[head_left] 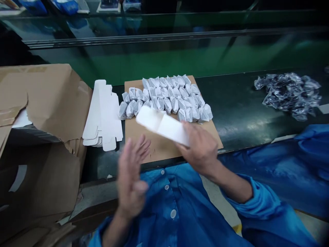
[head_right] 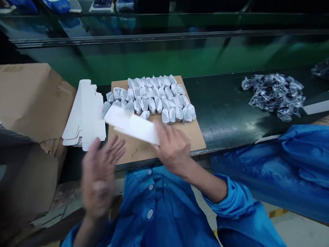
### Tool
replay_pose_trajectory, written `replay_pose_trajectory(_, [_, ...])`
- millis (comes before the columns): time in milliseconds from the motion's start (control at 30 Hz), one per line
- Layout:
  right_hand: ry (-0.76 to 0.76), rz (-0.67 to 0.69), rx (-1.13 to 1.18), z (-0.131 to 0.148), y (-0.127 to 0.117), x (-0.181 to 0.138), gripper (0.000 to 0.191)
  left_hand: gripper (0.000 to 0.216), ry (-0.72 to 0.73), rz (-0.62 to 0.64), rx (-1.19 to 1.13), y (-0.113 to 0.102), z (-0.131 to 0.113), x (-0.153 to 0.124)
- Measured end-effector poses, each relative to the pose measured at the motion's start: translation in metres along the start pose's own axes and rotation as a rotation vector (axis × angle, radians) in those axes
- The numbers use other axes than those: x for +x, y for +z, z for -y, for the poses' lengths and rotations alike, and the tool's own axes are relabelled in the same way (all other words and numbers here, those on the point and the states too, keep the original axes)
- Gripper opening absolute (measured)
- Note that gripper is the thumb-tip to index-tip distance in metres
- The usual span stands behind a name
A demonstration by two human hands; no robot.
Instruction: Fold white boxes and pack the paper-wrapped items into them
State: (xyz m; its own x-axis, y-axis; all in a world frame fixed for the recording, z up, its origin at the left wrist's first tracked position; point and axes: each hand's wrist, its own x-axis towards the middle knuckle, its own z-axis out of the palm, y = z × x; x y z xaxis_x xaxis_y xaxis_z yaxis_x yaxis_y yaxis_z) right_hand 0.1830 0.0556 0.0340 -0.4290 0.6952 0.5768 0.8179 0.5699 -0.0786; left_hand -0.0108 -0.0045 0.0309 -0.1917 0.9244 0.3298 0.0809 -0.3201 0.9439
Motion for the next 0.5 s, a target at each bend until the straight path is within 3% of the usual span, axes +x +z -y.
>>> replay_pose_trajectory(33, [-0.034,0.008,0.041,0.009,0.004,-0.004,0.062,0.085,-0.004,0.004,0.016,0.013,0.004,-0.004])
replay_pose_trajectory(100, [-0.166,0.105,0.190,0.025,0.007,-0.011,0.062,0.092,-0.094,-0.123,0.086,0.029,0.014,-0.005])
replay_pose_trajectory(167, [-0.223,0.235,0.415,0.032,0.002,-0.012,0.065,0.089,-0.181,-0.199,0.168,0.031,0.024,0.000])
replay_pose_trajectory(233, [-0.109,0.254,0.606,0.029,-0.006,-0.004,0.064,0.087,-0.192,-0.163,0.243,0.024,0.030,0.005])
replay_pose_trajectory(300, [-0.014,0.181,0.695,0.022,-0.011,0.009,0.054,0.088,-0.143,-0.109,0.298,0.015,0.032,0.007])
replay_pose_trajectory(400, [-0.090,0.128,0.698,0.016,-0.008,0.023,0.042,0.087,-0.037,-0.057,0.359,0.007,0.029,0.005])
replay_pose_trajectory(500, [-0.136,0.152,0.758,0.018,-0.001,0.025,0.033,0.071,0.096,0.054,0.406,0.002,0.025,0.003])
